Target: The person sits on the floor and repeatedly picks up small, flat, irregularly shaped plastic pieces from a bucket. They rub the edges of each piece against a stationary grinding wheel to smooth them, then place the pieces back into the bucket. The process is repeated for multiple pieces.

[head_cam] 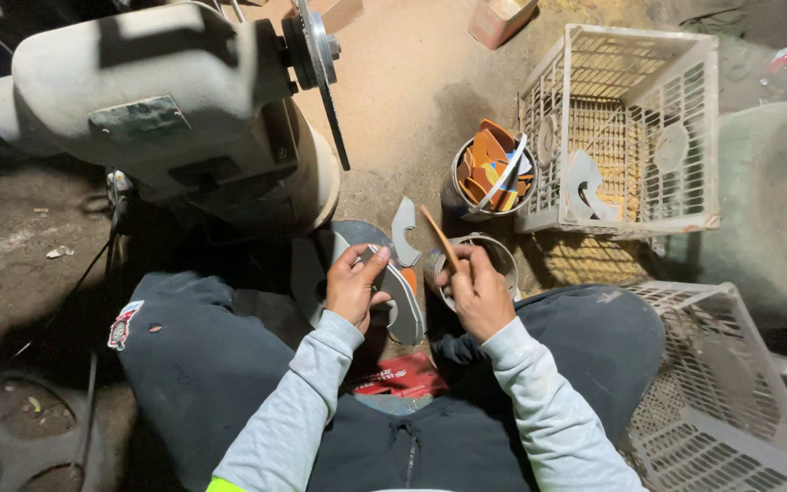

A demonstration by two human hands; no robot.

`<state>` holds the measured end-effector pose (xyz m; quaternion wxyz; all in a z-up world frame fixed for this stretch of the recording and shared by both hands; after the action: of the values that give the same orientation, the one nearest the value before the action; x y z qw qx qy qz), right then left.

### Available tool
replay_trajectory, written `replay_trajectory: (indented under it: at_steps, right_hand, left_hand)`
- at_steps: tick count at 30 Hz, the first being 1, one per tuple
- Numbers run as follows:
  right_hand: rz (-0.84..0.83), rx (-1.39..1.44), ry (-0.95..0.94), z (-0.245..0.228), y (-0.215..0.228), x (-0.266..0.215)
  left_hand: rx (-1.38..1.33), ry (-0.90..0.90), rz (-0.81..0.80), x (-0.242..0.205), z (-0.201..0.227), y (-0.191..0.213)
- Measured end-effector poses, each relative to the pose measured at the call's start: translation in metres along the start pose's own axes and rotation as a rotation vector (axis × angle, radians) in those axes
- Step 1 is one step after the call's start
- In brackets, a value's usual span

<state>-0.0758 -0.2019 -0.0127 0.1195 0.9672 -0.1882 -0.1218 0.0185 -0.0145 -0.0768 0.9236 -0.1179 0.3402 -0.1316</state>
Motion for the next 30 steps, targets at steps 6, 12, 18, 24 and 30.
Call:
replay_trajectory:
  at_steps: [6,12,18,24,30]
  right_hand:
    - [-0.133,0.203,0.059,0.027,-0.025,-0.006]
    - [-0.250,0.171,0.175,0.038,-0.035,-0.007]
    - [-0.139,0.515,-0.184,0.034,-0.022,0.004]
    - [-0.186,0.540,-0.058,0.015,-0.022,0.004]
    - [-0.251,-0.016,0.164,0.005,-0.040,-0.015]
  left_hand:
    - [-0.187,-0.011,0.069,0.005,-0.003,0.006]
    - [-0.307,0.048,0.062,0.005,-0.004,0.009]
    - [-0.232,0.087,-0.078,0.002,0.003,0.007]
    - [-0.358,0.145,-0.222,0.000,0.003,-0.005]
    - [-0.331,0.051,-0.176,0.006,-0.001,0.003]
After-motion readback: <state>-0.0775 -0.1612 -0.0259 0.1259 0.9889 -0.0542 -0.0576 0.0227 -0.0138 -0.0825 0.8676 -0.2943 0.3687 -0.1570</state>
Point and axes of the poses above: each hand's wrist, its own x-axis towards the middle knuckle, its own y-axis out of the back of the hand, z = x × y, the point moved 3 cm from there along x, towards the middle knuckle, and after that the axes turned 6 degrees about x, right-handed, at the moved point
